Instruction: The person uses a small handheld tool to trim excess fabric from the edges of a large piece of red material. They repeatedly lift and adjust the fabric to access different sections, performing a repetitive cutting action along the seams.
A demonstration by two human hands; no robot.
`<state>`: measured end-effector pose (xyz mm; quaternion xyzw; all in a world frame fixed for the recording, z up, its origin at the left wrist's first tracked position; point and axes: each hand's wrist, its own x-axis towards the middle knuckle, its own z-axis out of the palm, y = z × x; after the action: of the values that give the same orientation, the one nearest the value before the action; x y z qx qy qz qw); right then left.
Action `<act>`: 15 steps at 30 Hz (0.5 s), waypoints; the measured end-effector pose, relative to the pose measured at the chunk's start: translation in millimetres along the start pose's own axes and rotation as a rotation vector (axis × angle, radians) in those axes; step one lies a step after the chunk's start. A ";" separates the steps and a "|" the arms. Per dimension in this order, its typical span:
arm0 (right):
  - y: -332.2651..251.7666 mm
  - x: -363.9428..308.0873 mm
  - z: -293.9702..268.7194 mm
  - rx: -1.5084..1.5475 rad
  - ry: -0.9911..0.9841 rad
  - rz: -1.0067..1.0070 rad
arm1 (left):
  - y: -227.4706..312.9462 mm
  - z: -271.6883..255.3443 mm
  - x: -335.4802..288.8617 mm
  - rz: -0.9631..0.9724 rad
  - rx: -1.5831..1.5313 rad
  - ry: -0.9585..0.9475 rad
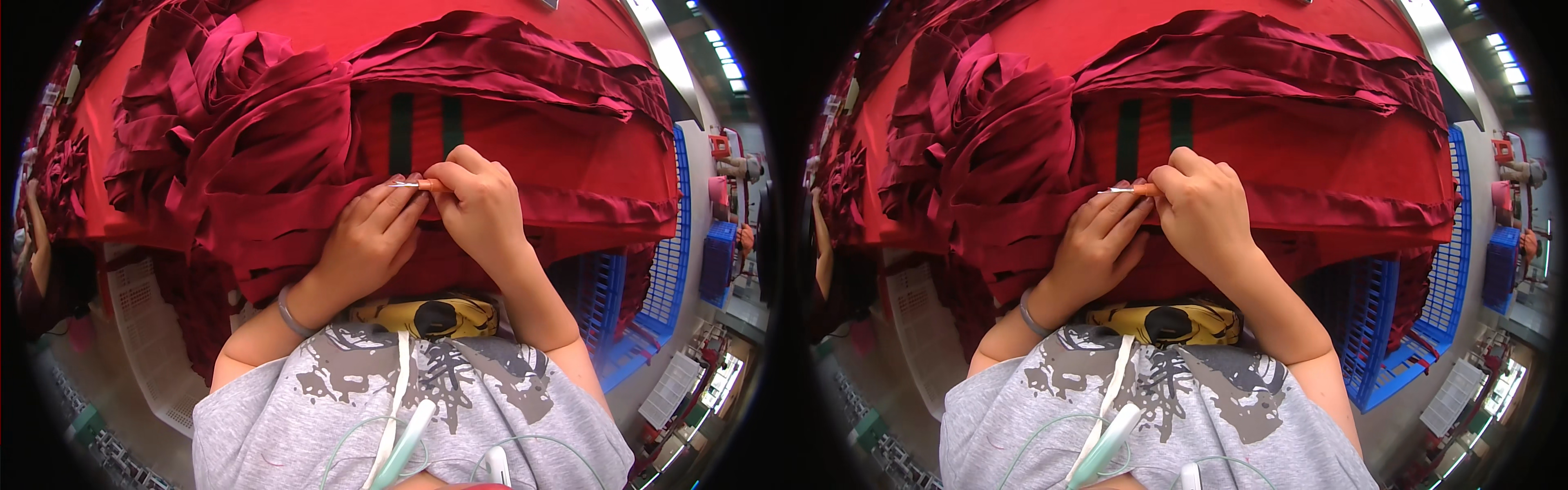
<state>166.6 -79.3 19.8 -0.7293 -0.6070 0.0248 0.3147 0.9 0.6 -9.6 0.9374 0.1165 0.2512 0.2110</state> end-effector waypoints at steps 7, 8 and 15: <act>-6.6 -9.4 -10.2 0.327 -0.036 0.155 | 11.0 -9.0 16.4 -0.151 -0.152 0.168; -9.4 -11.0 -14.1 0.344 -0.052 0.164 | 12.0 -8.0 18.1 -0.203 -0.205 0.161; -13.0 -15.6 -32.1 0.476 0.263 0.091 | 17.8 -11.0 29.1 -0.300 -0.330 0.000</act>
<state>164.6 -106.3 46.5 -0.6582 -0.5046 0.0858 0.5521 21.8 -2.0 19.4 0.8624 0.2119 0.2326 0.3966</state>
